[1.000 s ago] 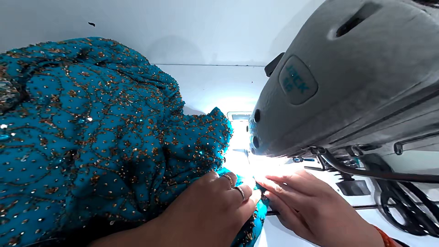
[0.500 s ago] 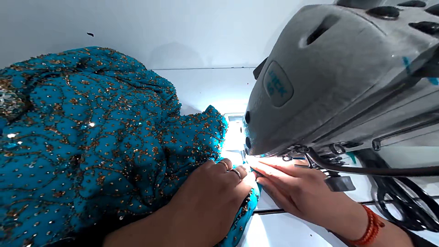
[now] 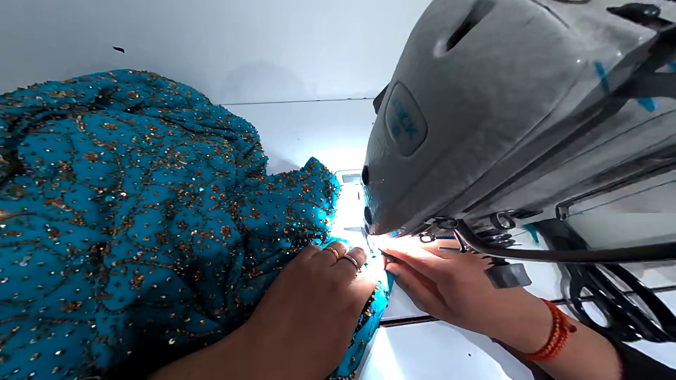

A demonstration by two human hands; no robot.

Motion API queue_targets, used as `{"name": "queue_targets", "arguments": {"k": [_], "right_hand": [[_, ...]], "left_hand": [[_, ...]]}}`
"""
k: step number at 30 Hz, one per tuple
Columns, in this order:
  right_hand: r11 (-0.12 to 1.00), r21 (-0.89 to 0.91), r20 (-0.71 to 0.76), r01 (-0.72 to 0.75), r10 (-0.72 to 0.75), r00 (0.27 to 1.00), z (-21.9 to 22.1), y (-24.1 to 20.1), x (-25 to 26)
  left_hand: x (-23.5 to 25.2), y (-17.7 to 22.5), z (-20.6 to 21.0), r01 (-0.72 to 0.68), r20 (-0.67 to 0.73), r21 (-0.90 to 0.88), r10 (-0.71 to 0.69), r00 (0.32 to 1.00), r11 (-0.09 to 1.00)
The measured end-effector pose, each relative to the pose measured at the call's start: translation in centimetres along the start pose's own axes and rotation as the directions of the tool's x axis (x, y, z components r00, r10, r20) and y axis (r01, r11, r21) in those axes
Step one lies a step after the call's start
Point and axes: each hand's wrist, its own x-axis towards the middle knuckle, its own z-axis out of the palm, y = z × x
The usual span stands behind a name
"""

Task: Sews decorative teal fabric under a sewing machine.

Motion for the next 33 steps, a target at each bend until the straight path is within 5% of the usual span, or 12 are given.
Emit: {"name": "queue_targets", "arguments": {"k": [33], "right_hand": [[0.994, -0.106, -0.012, -0.009, 0.007, 1.000, 0.31, -0.07, 0.05]], "left_hand": [[0.05, 0.10, 0.26, 0.044, 0.029, -0.025, -0.043, 0.999, 0.999]]}}
